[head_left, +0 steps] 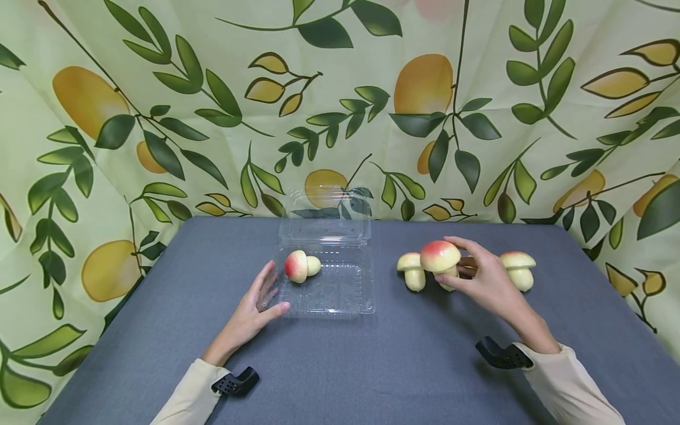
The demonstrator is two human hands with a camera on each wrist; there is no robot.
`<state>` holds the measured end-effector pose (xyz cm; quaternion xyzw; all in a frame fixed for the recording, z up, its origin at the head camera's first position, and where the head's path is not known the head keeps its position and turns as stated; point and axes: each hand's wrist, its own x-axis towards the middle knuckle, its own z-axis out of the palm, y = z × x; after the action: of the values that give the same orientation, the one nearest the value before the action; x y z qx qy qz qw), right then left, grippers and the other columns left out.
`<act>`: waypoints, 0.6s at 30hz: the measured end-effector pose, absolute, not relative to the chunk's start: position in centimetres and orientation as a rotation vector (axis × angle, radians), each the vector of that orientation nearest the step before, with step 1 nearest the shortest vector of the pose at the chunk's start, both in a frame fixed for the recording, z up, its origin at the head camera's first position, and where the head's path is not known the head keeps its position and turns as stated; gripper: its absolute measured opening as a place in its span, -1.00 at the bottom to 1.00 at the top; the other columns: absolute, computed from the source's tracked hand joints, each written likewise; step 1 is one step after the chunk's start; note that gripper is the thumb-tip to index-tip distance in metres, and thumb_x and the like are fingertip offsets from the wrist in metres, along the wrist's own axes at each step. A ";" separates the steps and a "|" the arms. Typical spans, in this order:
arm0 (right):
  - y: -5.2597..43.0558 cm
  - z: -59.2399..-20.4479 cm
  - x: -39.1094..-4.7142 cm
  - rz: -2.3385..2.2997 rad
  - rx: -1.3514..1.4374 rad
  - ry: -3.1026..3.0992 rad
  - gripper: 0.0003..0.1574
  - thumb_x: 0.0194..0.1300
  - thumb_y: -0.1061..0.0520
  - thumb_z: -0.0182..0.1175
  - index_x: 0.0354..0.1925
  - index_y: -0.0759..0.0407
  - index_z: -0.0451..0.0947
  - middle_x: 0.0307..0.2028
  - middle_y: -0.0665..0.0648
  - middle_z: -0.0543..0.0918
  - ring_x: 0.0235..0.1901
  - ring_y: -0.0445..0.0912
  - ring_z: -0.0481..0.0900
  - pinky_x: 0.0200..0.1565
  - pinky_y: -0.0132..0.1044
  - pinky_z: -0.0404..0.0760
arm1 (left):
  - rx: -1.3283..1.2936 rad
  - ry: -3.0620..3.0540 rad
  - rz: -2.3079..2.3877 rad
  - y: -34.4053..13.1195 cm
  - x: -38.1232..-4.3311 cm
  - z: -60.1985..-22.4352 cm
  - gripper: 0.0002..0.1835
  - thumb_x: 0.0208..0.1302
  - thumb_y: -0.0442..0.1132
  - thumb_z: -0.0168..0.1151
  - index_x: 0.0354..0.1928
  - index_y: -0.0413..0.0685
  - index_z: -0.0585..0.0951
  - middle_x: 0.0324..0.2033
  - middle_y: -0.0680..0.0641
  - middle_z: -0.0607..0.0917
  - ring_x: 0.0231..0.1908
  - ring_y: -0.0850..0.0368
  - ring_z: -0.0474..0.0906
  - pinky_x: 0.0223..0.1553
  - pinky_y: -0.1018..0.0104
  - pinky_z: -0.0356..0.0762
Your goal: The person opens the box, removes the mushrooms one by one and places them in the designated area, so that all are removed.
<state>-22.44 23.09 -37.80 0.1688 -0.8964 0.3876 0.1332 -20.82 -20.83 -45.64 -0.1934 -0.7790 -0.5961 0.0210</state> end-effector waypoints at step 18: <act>27.1 -37.2 -22.0 0.997 0.384 -2.635 -0.08 0.02 0.13 0.55 0.31 0.29 0.40 0.07 0.40 0.60 -0.25 -0.72 0.38 -0.29 -0.65 0.54 | -0.588 -2.426 -1.844 -20.8 -20.9 -45.7 -0.02 0.25 -0.44 0.27 0.54 -0.33 -0.15 0.53 -0.41 -0.05 0.49 -0.41 -0.04 0.27 0.68 0.24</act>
<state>-22.04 27.09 -37.22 0.1335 -0.9165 0.3468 0.1484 -20.87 -20.83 -45.69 -0.1895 -0.7816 -0.5939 0.0191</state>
